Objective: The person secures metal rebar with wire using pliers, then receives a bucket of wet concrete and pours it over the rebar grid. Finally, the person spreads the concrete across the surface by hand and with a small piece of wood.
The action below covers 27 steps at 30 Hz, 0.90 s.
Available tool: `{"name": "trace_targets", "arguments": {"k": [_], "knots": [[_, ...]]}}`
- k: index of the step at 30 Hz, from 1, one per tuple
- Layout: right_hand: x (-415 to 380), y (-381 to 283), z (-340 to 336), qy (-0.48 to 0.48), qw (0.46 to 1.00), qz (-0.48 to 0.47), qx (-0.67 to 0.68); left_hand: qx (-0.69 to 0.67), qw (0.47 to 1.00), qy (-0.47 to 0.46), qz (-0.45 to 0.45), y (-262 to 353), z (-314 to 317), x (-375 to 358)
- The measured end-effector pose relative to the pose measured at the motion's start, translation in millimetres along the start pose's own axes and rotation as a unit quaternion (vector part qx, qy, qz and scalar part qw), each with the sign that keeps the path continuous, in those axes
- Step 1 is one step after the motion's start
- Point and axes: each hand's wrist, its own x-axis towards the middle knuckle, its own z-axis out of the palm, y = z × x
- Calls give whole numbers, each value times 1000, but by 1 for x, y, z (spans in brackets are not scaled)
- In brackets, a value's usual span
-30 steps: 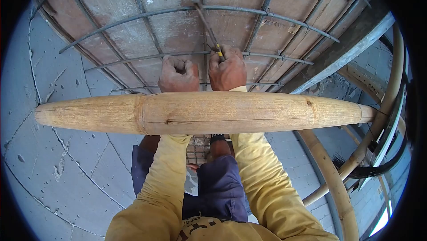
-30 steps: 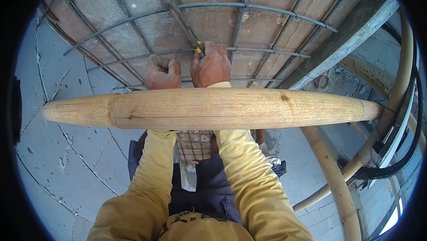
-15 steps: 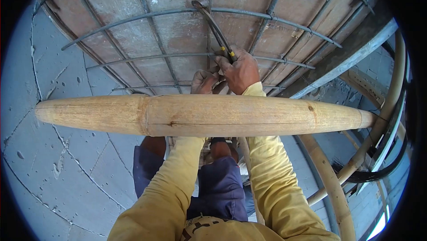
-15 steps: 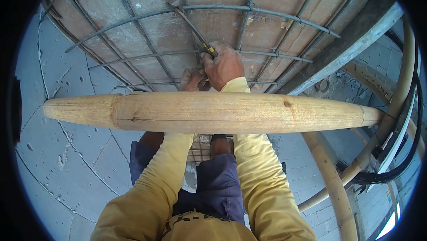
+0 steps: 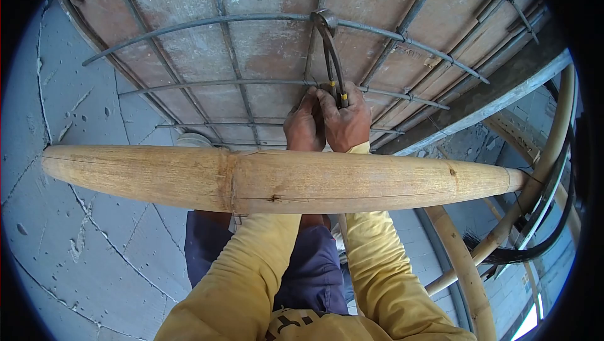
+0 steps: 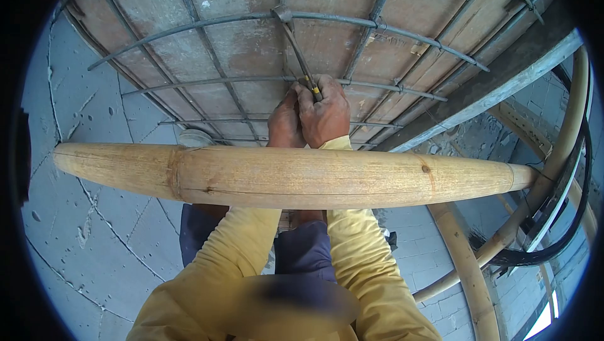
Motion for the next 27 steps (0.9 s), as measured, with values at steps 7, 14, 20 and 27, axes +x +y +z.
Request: {"name": "trace_targets", "arguments": {"k": [7, 14, 20, 27], "knots": [[-8, 0, 1, 23, 1000, 2, -1, 108, 969, 124, 187, -18, 12, -4], [-8, 3, 8, 0, 994, 67, 88, 209, 926, 189, 252, -14, 31, -15], [-10, 20, 22, 15, 985, 48, 163, 500, 801, 237, 231, 9, 18, -20], [-16, 26, 32, 38, 976, 85, 197, 629, 721, 147, 252, 32, 6, -19]]}}
